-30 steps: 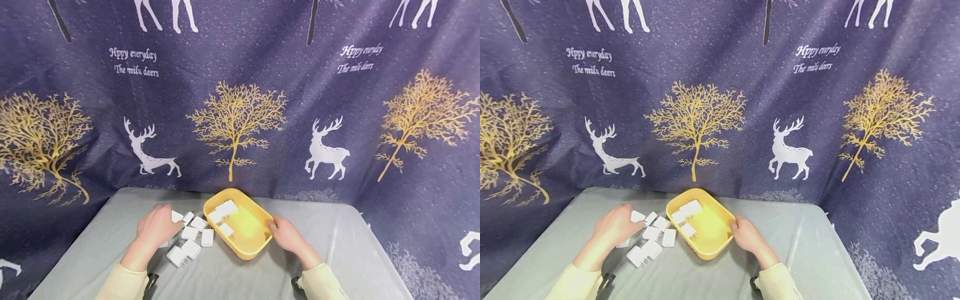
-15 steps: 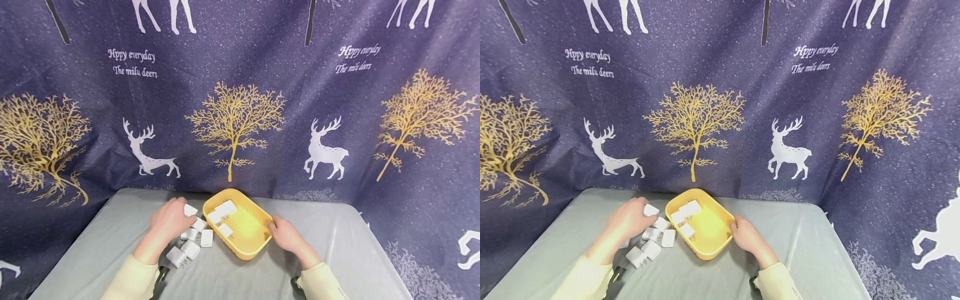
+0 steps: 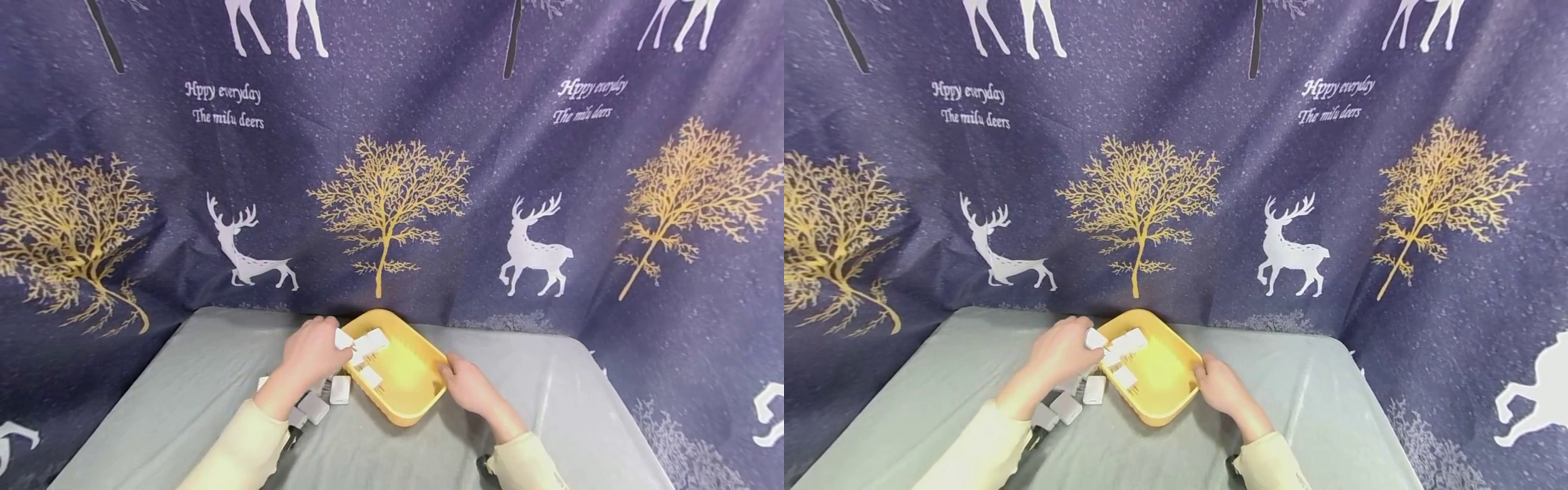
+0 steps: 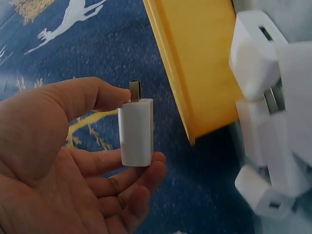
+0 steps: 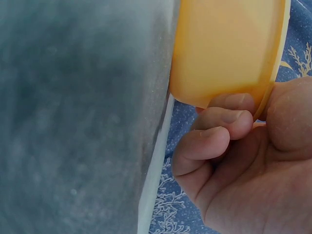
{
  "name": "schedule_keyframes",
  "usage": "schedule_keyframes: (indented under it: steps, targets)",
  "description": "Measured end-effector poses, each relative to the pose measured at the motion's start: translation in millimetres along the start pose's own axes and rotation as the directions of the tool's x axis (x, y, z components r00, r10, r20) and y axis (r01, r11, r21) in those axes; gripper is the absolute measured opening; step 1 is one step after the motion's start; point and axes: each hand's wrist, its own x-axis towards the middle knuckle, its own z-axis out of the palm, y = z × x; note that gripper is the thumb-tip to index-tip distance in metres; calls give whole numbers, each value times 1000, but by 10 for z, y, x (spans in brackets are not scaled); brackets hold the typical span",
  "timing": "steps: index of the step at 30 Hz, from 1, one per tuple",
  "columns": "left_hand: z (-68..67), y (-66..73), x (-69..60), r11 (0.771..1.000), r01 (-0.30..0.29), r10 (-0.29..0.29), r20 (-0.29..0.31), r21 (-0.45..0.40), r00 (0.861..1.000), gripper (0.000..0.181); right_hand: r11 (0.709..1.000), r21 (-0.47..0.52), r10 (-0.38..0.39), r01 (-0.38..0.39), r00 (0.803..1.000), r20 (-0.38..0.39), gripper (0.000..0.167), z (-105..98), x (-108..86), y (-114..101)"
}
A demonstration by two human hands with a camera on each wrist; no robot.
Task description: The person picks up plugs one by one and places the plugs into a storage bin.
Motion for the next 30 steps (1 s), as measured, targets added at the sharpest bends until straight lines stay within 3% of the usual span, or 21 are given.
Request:
schedule_keyframes:
  steps: [15,22,30]
  targets:
    - [251,298,112,994,-101,101,8,-40,995,31,1000,9,13,-13,1000,0,20,-5,-26,-34]
    - [419,380,175,980,-193,194,17,-37,981,29,1000,-3,13,-13,1000,-7,19,1,-29,-18]
    - [576,455,214,970,-242,243,60,-31,968,31,1000,-2,4,-4,1000,-10,21,7,-24,-11]
